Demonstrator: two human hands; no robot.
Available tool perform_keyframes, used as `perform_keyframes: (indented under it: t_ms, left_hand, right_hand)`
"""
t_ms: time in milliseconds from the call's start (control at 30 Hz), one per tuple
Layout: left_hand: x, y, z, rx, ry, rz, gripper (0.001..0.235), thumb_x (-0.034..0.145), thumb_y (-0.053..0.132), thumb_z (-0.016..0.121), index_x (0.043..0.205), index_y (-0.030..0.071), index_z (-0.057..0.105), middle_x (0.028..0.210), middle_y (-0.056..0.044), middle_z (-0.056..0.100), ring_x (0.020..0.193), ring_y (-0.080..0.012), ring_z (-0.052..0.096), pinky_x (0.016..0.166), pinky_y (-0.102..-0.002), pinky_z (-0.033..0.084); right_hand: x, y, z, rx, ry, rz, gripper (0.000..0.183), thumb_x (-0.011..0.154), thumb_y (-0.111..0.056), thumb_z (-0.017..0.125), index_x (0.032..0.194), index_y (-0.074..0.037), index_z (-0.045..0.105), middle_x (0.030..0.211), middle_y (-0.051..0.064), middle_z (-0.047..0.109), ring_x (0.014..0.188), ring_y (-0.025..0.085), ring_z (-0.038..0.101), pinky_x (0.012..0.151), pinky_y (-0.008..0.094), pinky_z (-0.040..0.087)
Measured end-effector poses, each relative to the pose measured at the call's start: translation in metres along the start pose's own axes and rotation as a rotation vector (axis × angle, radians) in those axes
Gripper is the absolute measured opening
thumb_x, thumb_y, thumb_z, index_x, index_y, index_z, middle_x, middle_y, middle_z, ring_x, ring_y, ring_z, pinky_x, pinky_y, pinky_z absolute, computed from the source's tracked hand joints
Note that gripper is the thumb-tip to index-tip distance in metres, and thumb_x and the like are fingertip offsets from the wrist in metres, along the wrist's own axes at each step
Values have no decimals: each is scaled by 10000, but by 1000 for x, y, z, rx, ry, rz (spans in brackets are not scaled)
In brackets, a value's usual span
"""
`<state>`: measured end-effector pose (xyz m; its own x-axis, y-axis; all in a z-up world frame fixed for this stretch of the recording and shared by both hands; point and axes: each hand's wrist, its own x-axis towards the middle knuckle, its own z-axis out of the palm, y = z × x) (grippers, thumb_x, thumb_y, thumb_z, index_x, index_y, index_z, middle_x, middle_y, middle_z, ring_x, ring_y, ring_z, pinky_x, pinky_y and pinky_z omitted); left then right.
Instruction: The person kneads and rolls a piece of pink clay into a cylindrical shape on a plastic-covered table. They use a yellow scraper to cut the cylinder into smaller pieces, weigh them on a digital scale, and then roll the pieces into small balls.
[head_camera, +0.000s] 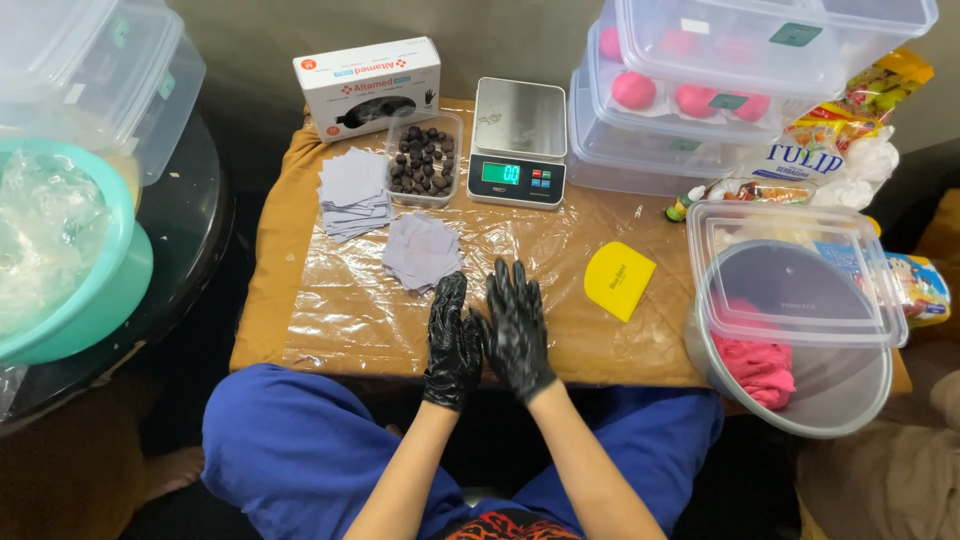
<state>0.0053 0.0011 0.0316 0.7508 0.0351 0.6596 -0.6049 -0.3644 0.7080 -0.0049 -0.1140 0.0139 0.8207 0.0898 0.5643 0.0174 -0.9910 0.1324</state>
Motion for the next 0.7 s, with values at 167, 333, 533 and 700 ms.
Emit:
perform_keyframes:
  t_ms: [167, 333, 533, 700]
  left_hand:
    - [5, 11, -6, 48, -52, -22, 400, 990, 121, 566, 1360, -28, 598, 1368, -268, 585, 1313, -446, 527, 1131, -524, 412]
    - [4, 12, -7, -20, -79, -13, 411, 993, 77, 536, 1395, 7, 585, 1408, -222, 583, 1360, -401, 505, 1170, -491, 382]
    - [-5, -3, -2, -2, -43, -46, 405, 984, 123, 568, 1370, 5, 599, 1389, -225, 591, 1341, -394, 523, 1168, -485, 390]
    - [-1, 4, -10, -90, -85, -25, 412, 999, 70, 505, 1400, 14, 582, 1418, -194, 587, 1365, -385, 507, 1173, -473, 376]
  right_hand:
    - [-45, 19, -58, 37, 21, 70, 629, 1008, -457, 537, 1504, -72, 504, 1576, 163, 464, 1457, 320, 431, 1194, 440, 331]
    - [-15, 88, 24, -292, -31, 289, 627, 1002, -708, 411, 1430, -297, 613, 1556, -10, 538, 1519, 287, 378, 1237, 473, 181]
    - [25, 25, 45, 127, 122, 96, 554, 1024, -539, 568, 1412, -145, 564, 1670, 185, 271, 1498, 454, 294, 1151, 556, 350]
    - [-39, -4, -32, 222, -57, 76, 603, 1050, -383, 456, 1586, -116, 384, 1682, 160, 282, 1538, 370, 253, 1210, 506, 252]
